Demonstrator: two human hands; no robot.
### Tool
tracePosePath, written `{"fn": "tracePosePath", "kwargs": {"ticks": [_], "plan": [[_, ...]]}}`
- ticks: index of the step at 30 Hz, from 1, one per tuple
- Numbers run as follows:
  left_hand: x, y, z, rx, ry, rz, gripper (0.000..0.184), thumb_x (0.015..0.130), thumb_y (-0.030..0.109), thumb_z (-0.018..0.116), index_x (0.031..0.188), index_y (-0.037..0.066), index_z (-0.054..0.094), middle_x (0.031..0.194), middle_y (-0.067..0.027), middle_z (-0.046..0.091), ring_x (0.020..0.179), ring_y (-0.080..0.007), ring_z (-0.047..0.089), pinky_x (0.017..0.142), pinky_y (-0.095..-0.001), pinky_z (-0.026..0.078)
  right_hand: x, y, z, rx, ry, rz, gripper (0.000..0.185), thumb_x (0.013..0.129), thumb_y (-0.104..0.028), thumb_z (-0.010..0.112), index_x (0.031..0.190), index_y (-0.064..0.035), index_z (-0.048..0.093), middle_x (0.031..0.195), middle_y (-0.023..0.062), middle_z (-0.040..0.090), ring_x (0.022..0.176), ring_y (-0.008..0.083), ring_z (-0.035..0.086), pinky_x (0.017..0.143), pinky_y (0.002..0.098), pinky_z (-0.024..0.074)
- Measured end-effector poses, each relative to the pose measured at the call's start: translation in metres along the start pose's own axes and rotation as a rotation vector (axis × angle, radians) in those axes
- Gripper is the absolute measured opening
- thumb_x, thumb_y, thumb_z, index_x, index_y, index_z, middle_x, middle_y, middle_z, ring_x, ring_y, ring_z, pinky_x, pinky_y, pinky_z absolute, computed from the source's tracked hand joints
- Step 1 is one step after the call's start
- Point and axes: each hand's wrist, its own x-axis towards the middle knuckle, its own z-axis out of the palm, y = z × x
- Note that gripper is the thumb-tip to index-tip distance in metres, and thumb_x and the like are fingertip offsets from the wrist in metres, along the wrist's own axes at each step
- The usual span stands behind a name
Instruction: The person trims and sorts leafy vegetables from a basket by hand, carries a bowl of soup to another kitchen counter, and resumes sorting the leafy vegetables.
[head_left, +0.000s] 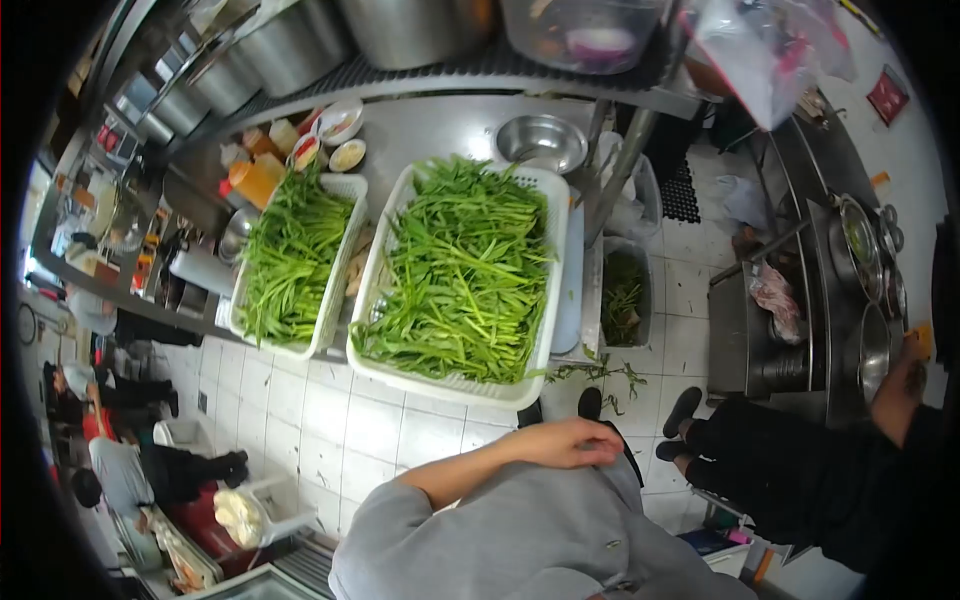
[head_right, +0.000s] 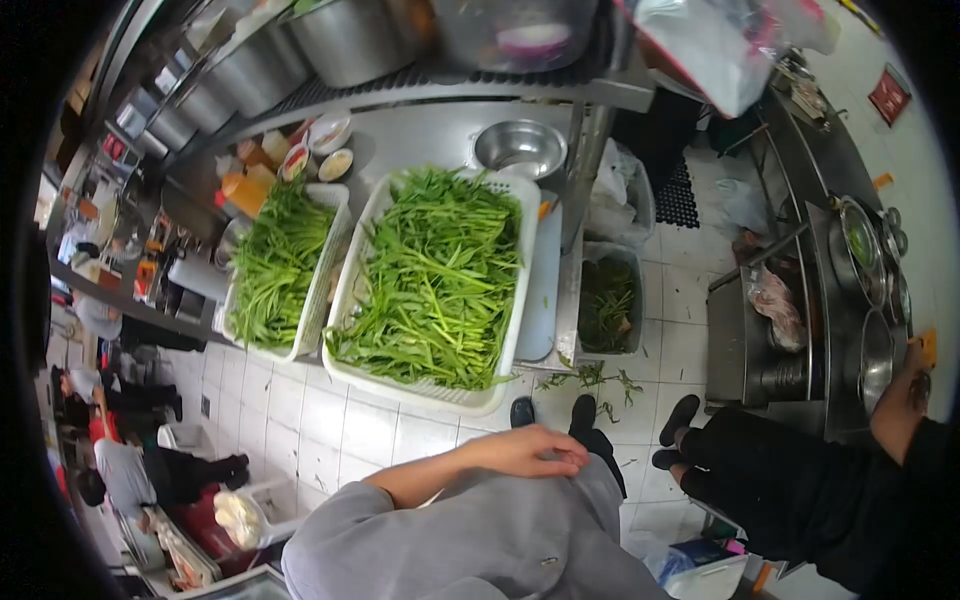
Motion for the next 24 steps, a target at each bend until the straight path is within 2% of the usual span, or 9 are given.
{"fn": "tracePosePath", "kwargs": {"ticks": [3,6,7,8,12,13,16,20,24], "plan": [[-0.021,0.062,-0.054,0.170,0.185,0.130,0.021,0.092,0.015,0.068,0.110,0.004,0.069,0.099,-0.0107,0.073,0.088,-0.0205,0.071,0.078,-0.0313,0.055,-0.036,0.031,0.013,0.214,-0.073,0.071,0.024,0.080,-0.019,0.065,0.097,-0.0024,0.070,0.083,0.0103,0.070,0.059,0.0272,0.065,0.054,0.0411,0.0487],[-0.030,0.078,-0.121,0.629,0.655,0.057,0.018,0.090,0.010,0.066,0.106,0.003,0.070,0.098,-0.0130,0.072,0.086,-0.0238,0.071,0.074,-0.0333,0.056,-0.036,0.046,-0.020,0.341,-0.061,-0.185,0.024,0.080,-0.019,0.066,0.097,-0.0024,0.070,0.082,0.0101,0.070,0.058,0.0272,0.064,0.054,0.0411,0.0484],[-0.030,0.071,-0.147,0.852,0.740,0.080,0.017,0.089,0.008,0.065,0.105,0.003,0.070,0.098,-0.0134,0.071,0.087,-0.0285,0.069,0.075,-0.0368,0.055,-0.027,0.028,-0.040,-0.384,0.055,-0.524,0.015,0.074,-0.014,0.068,0.086,-0.0037,0.068,0.068,0.0064,0.063,0.053,0.0243,0.059,0.050,0.0422,0.0452],[-0.030,0.067,-0.168,1.040,0.744,0.026,0.019,0.087,0.006,0.065,0.105,0.003,0.070,0.097,-0.0128,0.070,0.088,-0.0319,0.066,0.078,-0.0400,0.054,-0.020,0.020,-0.062,-0.564,0.123,-0.518,0.018,0.075,-0.013,0.068,0.090,-0.0030,0.066,0.074,0.0097,0.062,0.062,0.0270,0.059,0.056,0.0429,0.0455],[-0.034,0.029,-0.205,1.417,0.642,-0.162,0.020,0.085,0.011,0.066,0.104,0.006,0.071,0.107,-0.0070,0.067,0.101,-0.0283,0.059,0.087,-0.0421,0.048,0.020,-0.045,-0.153,-0.576,0.454,-0.366,0.030,0.078,-0.009,0.065,0.106,-0.0001,0.059,0.099,0.0230,0.061,0.098,0.0379,0.058,0.082,0.0457,0.0468],[-0.034,0.026,-0.207,1.428,0.600,-0.244,0.018,0.085,0.014,0.067,0.101,0.007,0.071,0.113,-0.0045,0.065,0.107,-0.0269,0.057,0.089,-0.0422,0.046,0.025,-0.074,-0.168,-0.526,0.546,-0.413,0.034,0.078,-0.009,0.064,0.110,0.0007,0.057,0.106,0.0263,0.060,0.108,0.0406,0.058,0.088,0.0464,0.0471],[-0.035,0.029,-0.209,1.536,0.599,-0.216,0.017,0.084,0.012,0.067,0.100,0.007,0.070,0.105,-0.0060,0.067,0.100,-0.0283,0.060,0.087,-0.0423,0.048,-0.004,-0.219,-0.187,-0.251,0.709,-0.594,0.020,0.093,-0.006,0.054,0.109,0.0014,0.063,0.108,0.0230,0.063,0.103,0.0418,0.061,0.089,0.0424,0.0482],[-0.043,0.086,-0.211,1.340,0.856,-0.008,0.014,0.086,0.007,0.068,0.099,0.004,0.069,0.093,-0.0110,0.069,0.088,-0.0302,0.066,0.079,-0.0379,0.051,-0.023,-0.353,-0.183,0.045,0.638,-0.876,0.022,0.096,-0.011,0.058,0.112,0.0026,0.065,0.096,0.0141,0.067,0.092,0.0243,0.065,0.083,0.0316,0.0493],[-0.036,0.133,-0.195,0.803,1.138,0.087,0.016,0.090,0.011,0.069,0.104,0.003,0.070,0.090,-0.0061,0.072,0.078,-0.0156,0.066,0.070,-0.0283,0.050,-0.054,-0.464,-0.166,0.337,0.477,-1.011,0.020,0.093,-0.004,0.061,0.111,0.0025,0.068,0.085,0.0055,0.066,0.081,0.0117,0.062,0.075,0.0244,0.0480]]}}
